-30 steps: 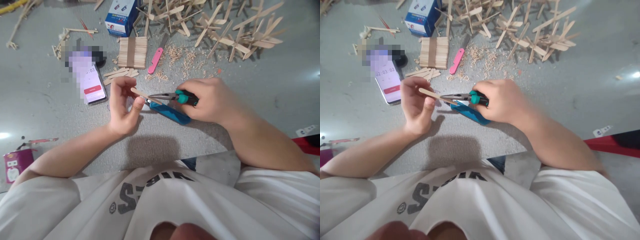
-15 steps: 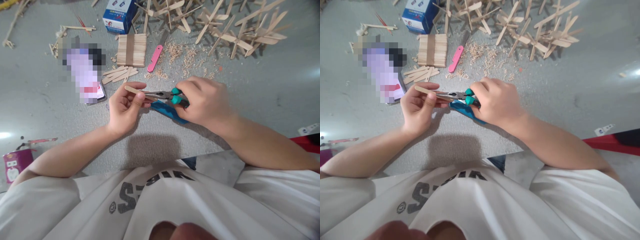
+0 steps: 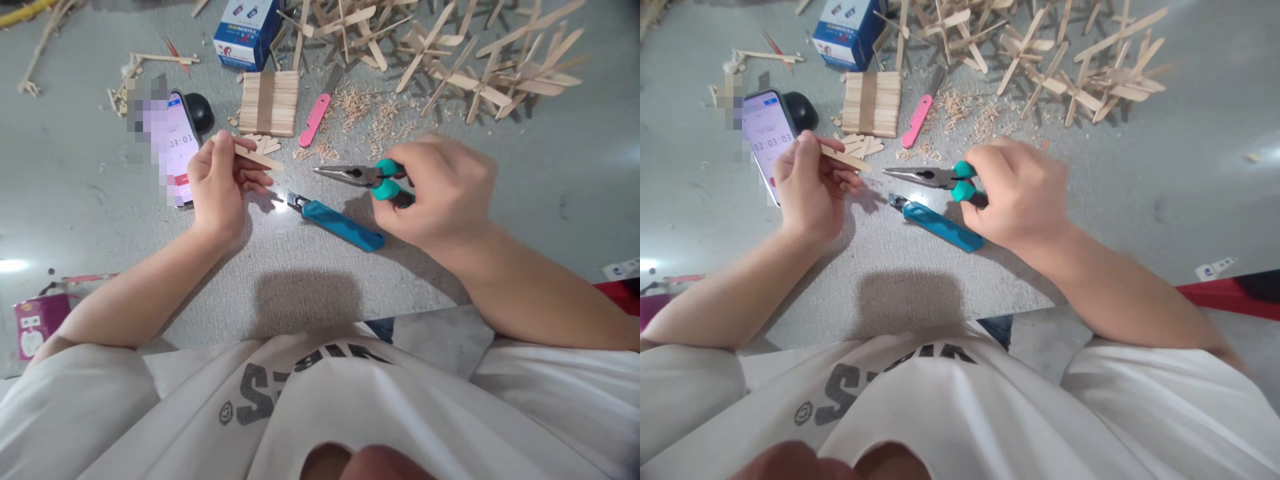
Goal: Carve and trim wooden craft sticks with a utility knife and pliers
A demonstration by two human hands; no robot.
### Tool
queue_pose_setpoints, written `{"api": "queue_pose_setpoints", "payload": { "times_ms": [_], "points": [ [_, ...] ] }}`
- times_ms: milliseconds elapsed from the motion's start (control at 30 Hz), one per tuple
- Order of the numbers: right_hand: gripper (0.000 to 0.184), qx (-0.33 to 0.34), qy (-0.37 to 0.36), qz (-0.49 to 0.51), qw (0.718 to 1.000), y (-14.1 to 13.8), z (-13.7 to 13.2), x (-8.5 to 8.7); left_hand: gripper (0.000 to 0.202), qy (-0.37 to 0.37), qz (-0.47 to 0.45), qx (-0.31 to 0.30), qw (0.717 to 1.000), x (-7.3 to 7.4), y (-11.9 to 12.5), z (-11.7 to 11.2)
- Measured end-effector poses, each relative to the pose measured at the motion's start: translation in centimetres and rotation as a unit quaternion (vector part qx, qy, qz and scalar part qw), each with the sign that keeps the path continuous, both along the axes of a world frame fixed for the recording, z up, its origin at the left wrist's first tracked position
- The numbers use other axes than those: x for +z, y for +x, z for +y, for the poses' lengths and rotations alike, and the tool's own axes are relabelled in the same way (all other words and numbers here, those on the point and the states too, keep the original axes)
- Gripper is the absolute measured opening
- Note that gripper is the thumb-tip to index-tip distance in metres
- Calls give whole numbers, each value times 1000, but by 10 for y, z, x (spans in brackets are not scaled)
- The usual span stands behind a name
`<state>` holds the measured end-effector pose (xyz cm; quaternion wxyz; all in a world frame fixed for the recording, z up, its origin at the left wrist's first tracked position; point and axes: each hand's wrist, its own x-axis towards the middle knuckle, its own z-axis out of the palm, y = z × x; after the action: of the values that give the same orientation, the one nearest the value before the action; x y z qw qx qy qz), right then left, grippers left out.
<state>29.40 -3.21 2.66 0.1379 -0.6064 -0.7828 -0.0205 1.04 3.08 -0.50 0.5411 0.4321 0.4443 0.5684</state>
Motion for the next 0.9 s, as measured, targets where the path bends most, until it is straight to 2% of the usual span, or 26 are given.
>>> {"api": "queue_pose_setpoints", "payload": {
  "times_ms": [100, 233, 367, 567, 667, 767, 833, 900],
  "points": [
    [32, -6, -5, -12, 1000, 7, 11, -3, 61, 8, -24, -45, 999, 4, 3, -5],
    [38, 11, -60, -12, 998, 9, 25, -7, 53, 4, -46, -46, 998, 3, 9, -15],
    [43, 49, -93, -2, 994, 7, 31, -12, 50, 26, -52, -42, 997, -1, 9, -16],
    [44, 63, -97, 34, 993, 12, 35, -20, 32, 124, -38, -34, 991, -5, 6, -16],
    [46, 72, -104, 36, 991, 15, 36, -20, 35, 148, -44, -52, 987, -8, 5, -18],
    [47, 84, -86, 41, 992, 15, 35, -21, 29, 173, -39, -57, 983, -11, 5, -21],
    [47, 90, -51, 50, 993, 12, 33, -21, 16, 199, -22, -59, 978, -15, 6, -23],
    [46, 100, -9, 69, 993, 8, 28, -21, 12, 221, -9, -61, 973, -20, 6, -24]
  ]
}}
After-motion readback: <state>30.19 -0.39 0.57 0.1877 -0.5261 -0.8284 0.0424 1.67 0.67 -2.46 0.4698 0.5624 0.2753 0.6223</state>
